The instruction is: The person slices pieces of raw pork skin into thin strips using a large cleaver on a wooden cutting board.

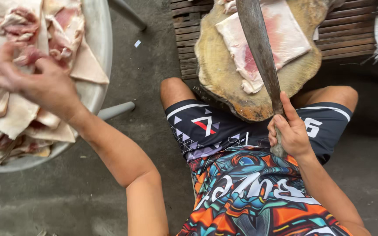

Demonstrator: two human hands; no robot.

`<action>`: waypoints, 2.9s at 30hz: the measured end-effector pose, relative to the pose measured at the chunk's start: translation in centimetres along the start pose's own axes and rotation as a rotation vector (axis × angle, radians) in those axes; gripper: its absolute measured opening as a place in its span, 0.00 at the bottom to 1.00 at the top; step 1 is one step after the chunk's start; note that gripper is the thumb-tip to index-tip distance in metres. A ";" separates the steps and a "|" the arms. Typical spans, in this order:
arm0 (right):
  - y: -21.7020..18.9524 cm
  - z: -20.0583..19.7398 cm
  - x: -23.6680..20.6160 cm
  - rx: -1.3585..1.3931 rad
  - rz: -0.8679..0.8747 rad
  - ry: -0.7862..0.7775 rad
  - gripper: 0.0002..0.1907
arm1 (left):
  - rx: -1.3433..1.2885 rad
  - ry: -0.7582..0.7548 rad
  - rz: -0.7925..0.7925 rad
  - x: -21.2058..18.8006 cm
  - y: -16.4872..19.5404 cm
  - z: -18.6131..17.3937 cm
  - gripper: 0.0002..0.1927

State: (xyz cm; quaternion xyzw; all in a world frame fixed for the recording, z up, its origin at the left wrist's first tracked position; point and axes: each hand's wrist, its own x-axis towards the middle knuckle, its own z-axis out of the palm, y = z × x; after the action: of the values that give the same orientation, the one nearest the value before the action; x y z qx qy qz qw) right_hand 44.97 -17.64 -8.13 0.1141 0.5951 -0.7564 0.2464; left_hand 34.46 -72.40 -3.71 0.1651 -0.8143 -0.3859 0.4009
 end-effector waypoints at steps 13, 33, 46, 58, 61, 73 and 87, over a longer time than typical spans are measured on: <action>5.9 -8.8 0.3 0.441 -0.021 0.034 0.42 | 0.445 -0.904 -0.139 -17.4 13.4 31.4 0.39; 9.1 -12.9 0.2 0.842 0.109 -0.218 0.18 | 0.409 -1.212 -0.318 -16.6 15.2 35.1 0.24; 7.1 -11.1 -0.1 0.264 0.259 0.031 0.28 | -0.515 -1.136 -1.081 -22.2 11.6 19.1 0.27; 3.3 -5.1 -3.3 -0.869 -0.571 0.214 0.29 | -0.853 -0.801 -1.079 -25.2 5.3 22.3 0.15; 4.4 -3.9 -1.7 -0.971 -0.440 0.236 0.29 | -0.831 -0.774 -1.156 -25.4 4.7 22.0 0.15; -4.6 -3.6 -6.5 -0.534 -0.504 0.125 0.30 | -0.926 -0.757 -1.148 -26.0 6.1 21.3 0.18; 6.1 -3.7 -0.8 -1.040 -0.405 0.233 0.31 | -1.025 -0.759 -1.076 -26.9 4.0 21.7 0.18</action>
State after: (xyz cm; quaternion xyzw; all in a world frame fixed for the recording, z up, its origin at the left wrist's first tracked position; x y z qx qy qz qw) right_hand 48.28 -14.93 -13.87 -0.0558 0.9224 -0.3786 0.0529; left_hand 34.44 -43.47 -23.07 0.1874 -0.4274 -0.8770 -0.1144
